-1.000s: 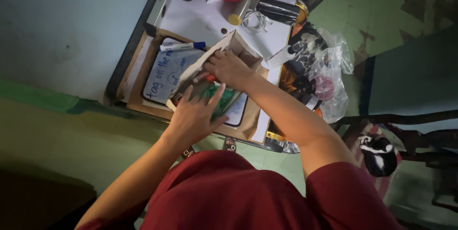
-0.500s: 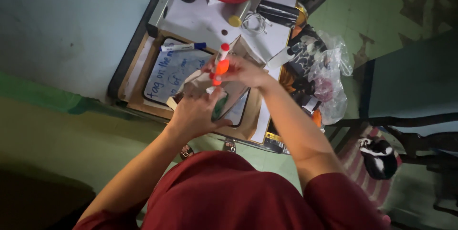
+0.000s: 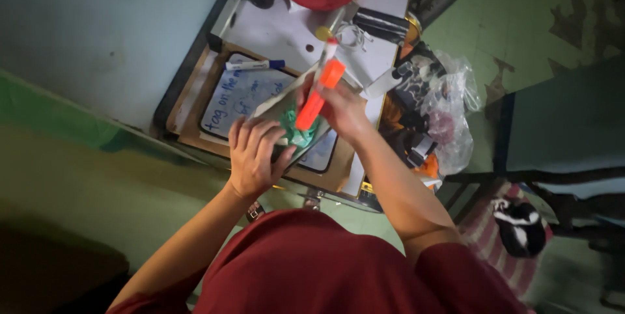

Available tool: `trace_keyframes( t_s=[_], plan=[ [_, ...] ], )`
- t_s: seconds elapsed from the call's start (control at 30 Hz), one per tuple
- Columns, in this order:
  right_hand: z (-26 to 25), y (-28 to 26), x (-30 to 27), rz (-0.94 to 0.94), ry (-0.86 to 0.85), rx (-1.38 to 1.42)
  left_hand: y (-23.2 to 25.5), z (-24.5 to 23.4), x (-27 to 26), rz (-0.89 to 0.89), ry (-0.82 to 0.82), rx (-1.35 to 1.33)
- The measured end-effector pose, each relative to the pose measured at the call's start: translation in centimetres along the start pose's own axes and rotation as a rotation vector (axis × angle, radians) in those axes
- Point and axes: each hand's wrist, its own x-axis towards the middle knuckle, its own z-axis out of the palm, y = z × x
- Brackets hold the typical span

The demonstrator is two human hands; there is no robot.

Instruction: Organize various office and craft supplies into a small box.

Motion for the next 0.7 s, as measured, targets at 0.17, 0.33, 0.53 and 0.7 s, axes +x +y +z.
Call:
trace_keyframes(
  t_s=[0.17,0.33,0.53,0.7],
  plan=[
    [3.3,1.7,-1.0,0.017,-0.148,-0.185,2.7,-3.3,0.0,-0.127,0.107,-0.036],
    [8.1,2.7,-2.8,0.044,-0.343,-0.408,7.2,-5.8,-2.5,-0.151,0.243,0.044],
    [13.4,4.9,-8.1,-0.099,-0.722,-0.456,16.1,-6.7,-8.2,-0.553,0.342,0.125],
    [15.5,9.3,-13.9,-0.039,-0.967,-0.603,23.9,-5.5,-15.0,-0.921,0.735,-0.022]
  ],
)
